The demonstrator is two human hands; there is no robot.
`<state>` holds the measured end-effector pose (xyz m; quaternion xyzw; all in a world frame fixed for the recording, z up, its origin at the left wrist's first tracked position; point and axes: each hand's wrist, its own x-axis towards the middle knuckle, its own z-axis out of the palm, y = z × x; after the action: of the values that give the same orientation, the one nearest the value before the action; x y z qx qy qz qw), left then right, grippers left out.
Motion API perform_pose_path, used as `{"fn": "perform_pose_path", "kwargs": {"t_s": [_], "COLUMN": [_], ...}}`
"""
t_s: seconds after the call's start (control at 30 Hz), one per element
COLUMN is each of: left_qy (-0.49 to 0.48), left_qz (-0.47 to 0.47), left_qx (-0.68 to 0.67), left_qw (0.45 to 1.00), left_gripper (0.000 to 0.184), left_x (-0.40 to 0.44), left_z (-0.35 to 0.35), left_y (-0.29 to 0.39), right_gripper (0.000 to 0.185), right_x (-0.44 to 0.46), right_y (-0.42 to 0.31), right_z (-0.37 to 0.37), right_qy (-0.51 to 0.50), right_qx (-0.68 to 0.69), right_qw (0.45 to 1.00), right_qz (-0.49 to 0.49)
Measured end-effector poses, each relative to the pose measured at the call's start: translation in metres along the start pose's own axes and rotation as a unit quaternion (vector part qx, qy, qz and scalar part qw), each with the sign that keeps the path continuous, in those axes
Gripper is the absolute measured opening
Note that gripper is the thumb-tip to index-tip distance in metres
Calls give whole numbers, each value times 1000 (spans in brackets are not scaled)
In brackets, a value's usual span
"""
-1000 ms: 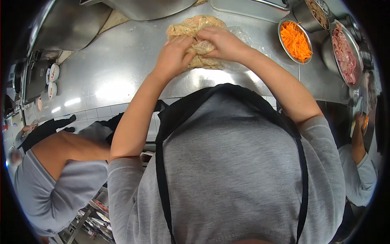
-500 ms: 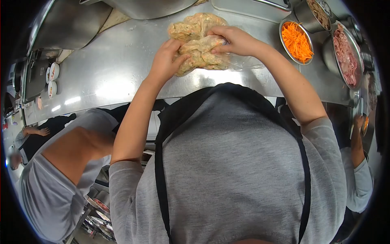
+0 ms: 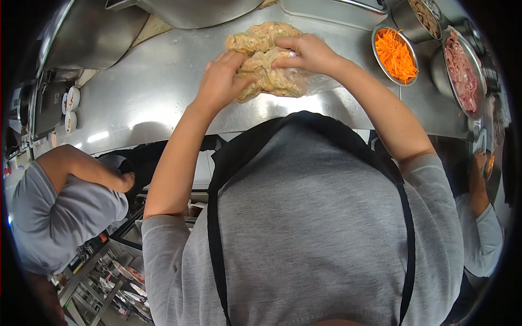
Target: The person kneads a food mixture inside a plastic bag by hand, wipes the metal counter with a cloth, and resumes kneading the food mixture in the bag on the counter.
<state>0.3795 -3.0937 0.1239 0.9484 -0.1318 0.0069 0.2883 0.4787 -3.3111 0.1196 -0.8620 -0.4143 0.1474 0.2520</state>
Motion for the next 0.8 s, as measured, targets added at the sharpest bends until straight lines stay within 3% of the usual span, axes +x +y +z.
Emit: {"fn": "perform_pose_path", "kwargs": {"t_s": [0.03, 0.13, 0.33, 0.53, 0.6, 0.8], "left_qy": [29, 8, 11, -16, -16, 11], "left_qz": [34, 1, 25, 9, 6, 60], "left_qx": [-6, 5, 12, -38, -37, 26], "left_qw": [999, 1000, 1000, 999, 999, 998], "left_gripper": [38, 48, 44, 36, 36, 48], "left_x": [0, 7, 13, 18, 16, 5], "left_z": [-1, 2, 13, 9, 11, 3], "left_y": [4, 13, 14, 10, 7, 29], "right_gripper": [42, 43, 46, 50, 44, 45], "right_x": [1, 1, -14, -19, -20, -27], "right_y": [0, -2, 8, -7, -5, -23], "right_z": [-1, -6, 3, -8, -1, -3], "right_qy": [1, -36, -6, -84, -13, 27], "right_qx": [1, 43, 41, 106, 84, -26], "right_qw": [1000, 998, 997, 991, 996, 995], "right_qz": [0, 24, -69, 23, -19, -96]}}
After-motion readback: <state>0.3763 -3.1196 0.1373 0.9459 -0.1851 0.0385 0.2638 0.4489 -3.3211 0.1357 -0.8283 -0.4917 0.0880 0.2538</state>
